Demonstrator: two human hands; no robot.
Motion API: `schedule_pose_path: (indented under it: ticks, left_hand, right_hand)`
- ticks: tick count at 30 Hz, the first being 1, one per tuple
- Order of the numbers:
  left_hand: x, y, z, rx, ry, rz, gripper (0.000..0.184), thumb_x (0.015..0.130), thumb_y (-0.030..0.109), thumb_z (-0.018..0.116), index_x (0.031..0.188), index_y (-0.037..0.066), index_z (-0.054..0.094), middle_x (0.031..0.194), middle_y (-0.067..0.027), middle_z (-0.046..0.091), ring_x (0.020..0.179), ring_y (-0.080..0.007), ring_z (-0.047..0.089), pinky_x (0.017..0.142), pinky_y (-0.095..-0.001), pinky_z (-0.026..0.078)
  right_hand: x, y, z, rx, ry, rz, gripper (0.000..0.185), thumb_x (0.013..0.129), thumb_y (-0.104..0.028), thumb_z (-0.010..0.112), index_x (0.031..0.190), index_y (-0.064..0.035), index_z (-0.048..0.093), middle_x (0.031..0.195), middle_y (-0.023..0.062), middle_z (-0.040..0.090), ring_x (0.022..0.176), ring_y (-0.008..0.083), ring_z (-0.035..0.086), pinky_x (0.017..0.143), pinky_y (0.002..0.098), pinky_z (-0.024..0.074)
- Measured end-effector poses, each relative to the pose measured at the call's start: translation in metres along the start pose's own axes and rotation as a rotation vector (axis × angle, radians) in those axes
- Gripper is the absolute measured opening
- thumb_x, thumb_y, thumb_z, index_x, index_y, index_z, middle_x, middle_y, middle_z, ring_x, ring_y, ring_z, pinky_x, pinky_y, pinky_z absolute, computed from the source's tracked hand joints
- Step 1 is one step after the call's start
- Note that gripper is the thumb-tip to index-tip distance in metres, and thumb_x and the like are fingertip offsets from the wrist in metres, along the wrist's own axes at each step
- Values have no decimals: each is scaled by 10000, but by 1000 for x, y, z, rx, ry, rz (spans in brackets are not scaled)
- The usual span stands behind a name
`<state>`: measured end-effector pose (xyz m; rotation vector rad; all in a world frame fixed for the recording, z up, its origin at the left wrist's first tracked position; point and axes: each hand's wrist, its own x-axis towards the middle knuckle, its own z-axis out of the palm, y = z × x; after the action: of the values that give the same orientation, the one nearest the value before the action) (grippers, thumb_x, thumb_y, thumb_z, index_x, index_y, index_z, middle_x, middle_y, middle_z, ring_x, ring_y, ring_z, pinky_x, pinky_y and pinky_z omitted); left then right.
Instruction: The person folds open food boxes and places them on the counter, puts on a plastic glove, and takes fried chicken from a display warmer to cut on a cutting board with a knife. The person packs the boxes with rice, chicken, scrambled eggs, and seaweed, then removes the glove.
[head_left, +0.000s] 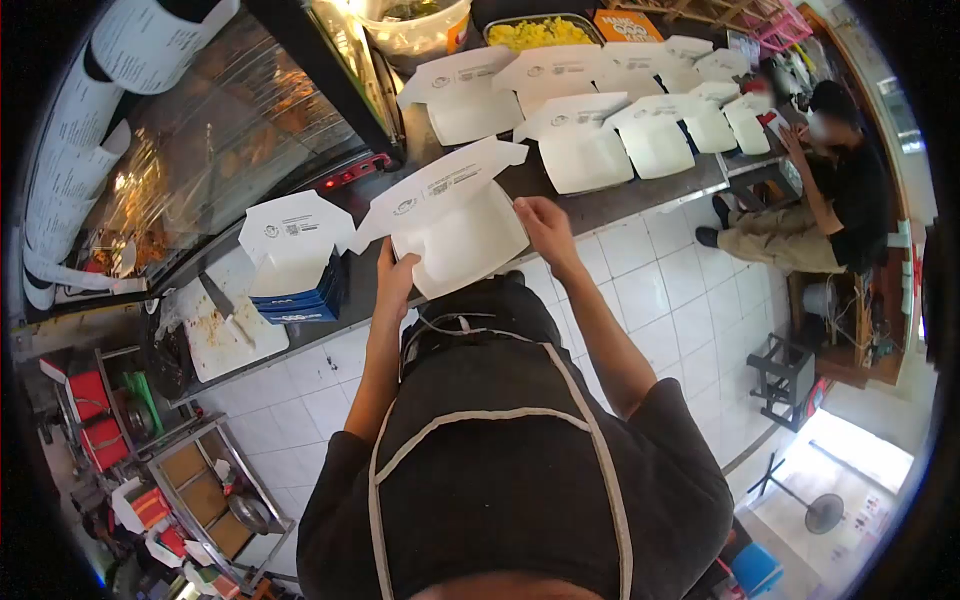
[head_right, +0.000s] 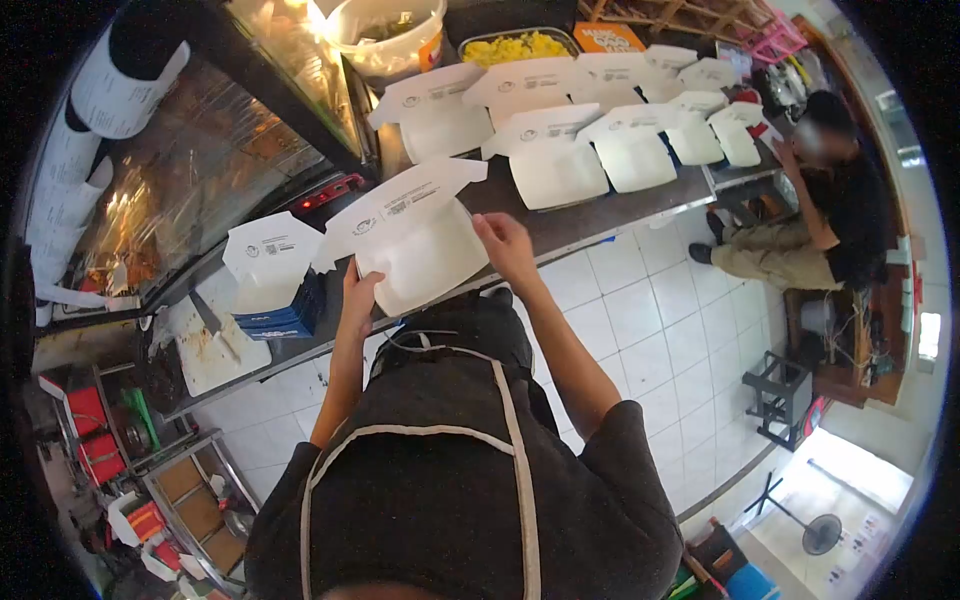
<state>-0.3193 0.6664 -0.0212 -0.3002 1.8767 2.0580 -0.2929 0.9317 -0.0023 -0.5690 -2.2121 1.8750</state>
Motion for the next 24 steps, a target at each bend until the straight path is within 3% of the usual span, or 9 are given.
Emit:
schedule_pose_path:
  ticks: [4,6,9,12,15,19,21,23,24]
  left_hand:
    - [5,5,6,33,-129,-20,528,904,189,576,1374,7,420,1293,-123,557,1158,-236,555,986,-356,433]
    - [8,1,5,-291,-195,-344,545,967,366,524,1386,35,415,1321,-111,545,1183,-236,543,1008,-385,425]
    - [-5,3,11,-310,-250,-381,568,983,444,468,1395,56,413,1338,-107,535,1210,-234,524,1015,-410,421]
    - [-7,-14,14,-239,-145,-326,573,988,397,491,1425,53,351,1356,-106,501,1222,-226,501,1008,-383,425]
    - [-2,1,38,-192,-74,-311,592,989,354,515,1440,35,302,1354,-109,488,1226,-224,487,986,-356,441]
    - [60,-8,48,-185,-119,-215,589,992,356,513,1435,27,307,1340,-108,499,1165,-227,534,978,-362,445]
    - [91,-5,60,-195,-167,-34,667,964,424,541,1438,20,302,1346,-115,494,1183,-230,523,982,-395,436]
    - [116,-2,50,-35,-143,-208,758,916,505,579,1432,24,303,1384,-123,452,1214,-229,486,946,-397,443]
    - [120,-20,48,11,172,-177,775,872,552,610,1403,51,349,1342,-124,499,1135,-227,540,880,-364,456]
  right_hand:
    - [-1,11,-3,430,-119,399,313,982,-370,538,824,-106,600,718,-44,552,649,36,504,569,227,407]
    - [-7,18,-6,436,-116,438,338,976,-389,542,826,-91,595,702,-35,553,634,48,507,562,235,408]
    - [-13,25,-11,450,-89,478,361,955,-423,564,834,-83,590,688,-28,561,601,64,516,527,244,401]
    - [-20,2,-23,475,-73,670,346,895,-422,653,827,-88,590,677,-37,548,593,66,501,521,238,382]
    - [-1,38,-17,222,-84,479,381,897,-452,636,793,-88,592,690,-42,541,601,62,473,536,238,364]
    - [30,21,-27,388,77,462,366,891,-424,649,821,-65,630,701,-35,533,611,63,429,541,246,347]
    - [43,33,-40,362,149,412,374,895,-408,644,856,-36,640,730,-6,569,649,77,494,573,266,391]
    - [39,44,-55,284,252,383,382,897,-394,638,866,-13,637,775,32,614,687,100,563,600,277,429]
    - [38,73,-63,206,246,316,352,886,-354,658,877,-2,630,809,65,643,713,124,609,604,279,452]
